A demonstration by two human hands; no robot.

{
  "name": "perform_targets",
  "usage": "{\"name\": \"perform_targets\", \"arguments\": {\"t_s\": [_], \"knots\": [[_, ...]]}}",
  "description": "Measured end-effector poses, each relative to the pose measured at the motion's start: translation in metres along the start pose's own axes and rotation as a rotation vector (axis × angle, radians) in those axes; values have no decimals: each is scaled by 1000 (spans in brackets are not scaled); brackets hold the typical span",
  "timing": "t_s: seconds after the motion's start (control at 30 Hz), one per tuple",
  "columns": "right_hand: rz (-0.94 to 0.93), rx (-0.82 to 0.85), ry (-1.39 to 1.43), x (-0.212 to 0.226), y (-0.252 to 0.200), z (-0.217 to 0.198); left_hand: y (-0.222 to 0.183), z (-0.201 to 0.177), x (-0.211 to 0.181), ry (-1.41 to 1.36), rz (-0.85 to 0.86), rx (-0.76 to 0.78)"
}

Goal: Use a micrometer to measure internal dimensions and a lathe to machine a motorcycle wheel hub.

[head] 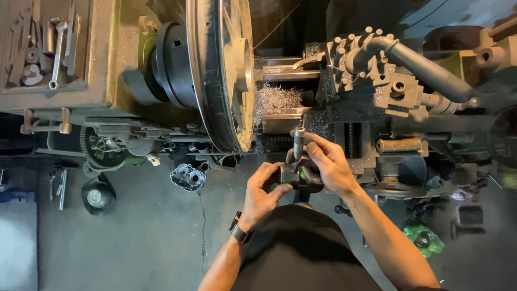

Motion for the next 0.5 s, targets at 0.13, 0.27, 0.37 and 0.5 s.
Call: {"name": "perform_targets", "arguments": {"t_s": [0.13, 0.27, 0.37, 0.5], "knots": [[26, -14, 14, -2, 2, -1, -1, 1, 3, -19, 2, 8], [49, 3, 116, -7, 4, -6, -2, 3, 6, -23, -37, 7], [43, 13, 133, -9, 4, -7, -3, 5, 6, -102, -77, 12], [46, 6, 137, -13, 3, -9, -4, 4, 8, -73, -62, 19]]}}
Point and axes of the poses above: each hand's wrist, its own y-axis towards the middle knuckle, its own z-axis out of the palm, x = y × z, the point moved 3 cm from there along y, towards the middle knuckle, and after that the axes turned 5 degrees about x, right-handed, at the moved point
